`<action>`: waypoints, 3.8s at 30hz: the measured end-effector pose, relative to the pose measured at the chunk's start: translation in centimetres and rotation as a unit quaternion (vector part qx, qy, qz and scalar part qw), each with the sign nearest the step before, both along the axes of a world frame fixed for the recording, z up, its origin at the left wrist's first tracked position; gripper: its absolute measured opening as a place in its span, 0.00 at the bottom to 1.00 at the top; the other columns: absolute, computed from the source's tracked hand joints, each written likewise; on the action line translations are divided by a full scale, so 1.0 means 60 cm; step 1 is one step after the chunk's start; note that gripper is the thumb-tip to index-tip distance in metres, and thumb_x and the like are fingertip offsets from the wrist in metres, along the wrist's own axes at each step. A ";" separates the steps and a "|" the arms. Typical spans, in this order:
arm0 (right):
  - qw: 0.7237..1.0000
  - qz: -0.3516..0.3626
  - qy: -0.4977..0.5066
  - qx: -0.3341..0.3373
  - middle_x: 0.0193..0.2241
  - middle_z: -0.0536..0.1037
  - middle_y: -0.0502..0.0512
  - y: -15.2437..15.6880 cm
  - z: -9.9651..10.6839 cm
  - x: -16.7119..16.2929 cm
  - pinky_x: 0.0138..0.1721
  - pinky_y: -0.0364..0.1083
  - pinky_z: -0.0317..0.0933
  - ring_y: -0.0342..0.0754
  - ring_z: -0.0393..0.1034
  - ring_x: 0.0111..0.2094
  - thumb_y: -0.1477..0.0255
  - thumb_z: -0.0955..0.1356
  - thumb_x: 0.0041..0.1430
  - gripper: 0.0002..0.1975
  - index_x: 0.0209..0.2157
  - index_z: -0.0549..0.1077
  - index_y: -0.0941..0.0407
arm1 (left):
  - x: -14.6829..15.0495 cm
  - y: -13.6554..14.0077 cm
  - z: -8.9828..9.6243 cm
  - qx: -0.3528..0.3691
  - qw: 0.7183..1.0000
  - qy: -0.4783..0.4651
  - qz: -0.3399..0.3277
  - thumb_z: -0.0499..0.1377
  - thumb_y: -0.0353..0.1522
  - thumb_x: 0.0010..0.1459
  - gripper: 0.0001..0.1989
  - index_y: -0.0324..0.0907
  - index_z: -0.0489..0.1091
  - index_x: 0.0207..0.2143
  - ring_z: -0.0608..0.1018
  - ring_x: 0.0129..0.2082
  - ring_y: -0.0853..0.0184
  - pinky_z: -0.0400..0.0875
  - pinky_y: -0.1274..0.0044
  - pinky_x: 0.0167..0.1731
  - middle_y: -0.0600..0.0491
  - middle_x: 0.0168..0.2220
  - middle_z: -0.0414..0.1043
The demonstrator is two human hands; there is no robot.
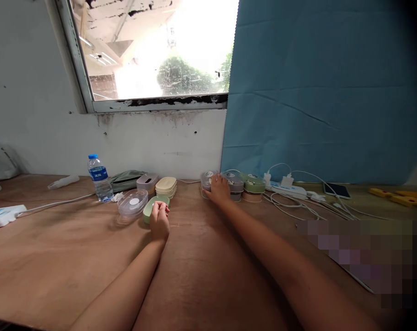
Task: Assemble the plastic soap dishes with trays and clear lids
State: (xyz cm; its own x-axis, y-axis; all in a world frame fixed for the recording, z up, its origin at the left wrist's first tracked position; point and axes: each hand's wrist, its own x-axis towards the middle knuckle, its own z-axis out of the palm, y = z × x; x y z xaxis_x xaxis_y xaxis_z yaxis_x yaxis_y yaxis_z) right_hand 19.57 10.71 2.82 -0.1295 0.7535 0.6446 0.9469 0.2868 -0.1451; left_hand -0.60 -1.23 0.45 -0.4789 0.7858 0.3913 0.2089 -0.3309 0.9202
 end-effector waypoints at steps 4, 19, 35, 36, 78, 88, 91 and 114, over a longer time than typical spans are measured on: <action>0.998 -0.059 -0.017 -0.007 0.46 0.64 0.74 0.020 -0.004 -0.008 0.46 0.59 0.47 0.65 0.54 0.49 0.60 0.66 0.50 0.28 0.46 0.59 0.66 | -0.008 0.001 0.003 0.004 0.999 0.025 0.033 0.48 0.35 0.52 0.08 0.43 0.58 0.23 0.65 0.20 0.72 0.59 0.81 0.24 0.59 0.20 0.61; 0.962 0.145 -0.218 -0.079 0.29 0.75 0.55 -0.185 -0.011 -0.003 0.33 0.46 0.51 0.51 0.65 0.32 0.66 0.63 0.49 0.09 0.29 0.69 0.56 | -0.057 0.008 0.009 -0.007 0.895 0.420 0.146 0.47 0.31 0.55 0.08 0.42 0.62 0.25 0.68 0.31 0.64 0.60 0.74 0.33 0.53 0.27 0.68; 0.965 0.130 -0.051 -0.220 0.19 0.71 0.48 -0.298 -0.035 0.145 0.22 0.39 0.45 0.40 0.62 0.21 0.72 0.62 0.50 0.08 0.20 0.63 0.56 | -0.043 0.197 0.041 -0.066 0.797 0.600 0.028 0.50 0.22 0.46 0.17 0.39 0.66 0.40 0.72 0.39 0.59 0.62 0.72 0.40 0.45 0.34 0.72; 0.964 0.138 -0.049 -0.220 0.19 0.71 0.48 -0.296 -0.036 0.146 0.23 0.39 0.46 0.40 0.62 0.22 0.72 0.62 0.50 0.07 0.20 0.63 0.56 | -0.045 0.201 0.040 -0.073 0.803 0.591 0.026 0.50 0.22 0.46 0.16 0.40 0.66 0.39 0.73 0.38 0.59 0.63 0.73 0.39 0.46 0.33 0.72; 0.929 0.338 -0.091 -0.121 0.34 0.74 0.55 -0.299 -0.016 0.152 0.44 0.50 0.57 0.48 0.66 0.39 0.75 0.63 0.51 0.10 0.36 0.72 0.55 | -0.038 -0.003 0.016 -0.112 0.815 0.563 0.077 0.52 0.32 0.49 0.11 0.40 0.62 0.37 0.68 0.40 0.57 0.59 0.68 0.40 0.47 0.37 0.69; 0.928 0.346 -0.076 -0.115 0.32 0.74 0.55 -0.302 -0.026 0.152 0.43 0.50 0.57 0.48 0.66 0.37 0.76 0.64 0.49 0.10 0.35 0.72 0.55 | -0.052 0.004 0.013 -0.157 0.817 0.553 0.043 0.51 0.30 0.48 0.11 0.42 0.61 0.37 0.71 0.37 0.60 0.60 0.70 0.37 0.50 0.33 0.70; 0.925 0.354 -0.063 -0.118 0.31 0.74 0.54 -0.303 -0.026 0.152 0.44 0.50 0.57 0.48 0.66 0.37 0.77 0.64 0.48 0.10 0.34 0.72 0.55 | -0.057 0.006 0.011 -0.158 0.831 0.532 0.027 0.50 0.28 0.49 0.11 0.43 0.61 0.37 0.72 0.37 0.62 0.61 0.72 0.37 0.51 0.33 0.71; 0.913 0.381 -0.123 -0.082 0.30 0.72 0.55 -0.298 -0.025 0.152 0.43 0.49 0.58 0.47 0.65 0.35 0.78 0.63 0.48 0.09 0.32 0.71 0.56 | -0.064 0.007 0.013 -0.091 0.866 0.492 0.023 0.53 0.30 0.49 0.14 0.43 0.61 0.41 0.73 0.37 0.62 0.64 0.72 0.38 0.50 0.34 0.72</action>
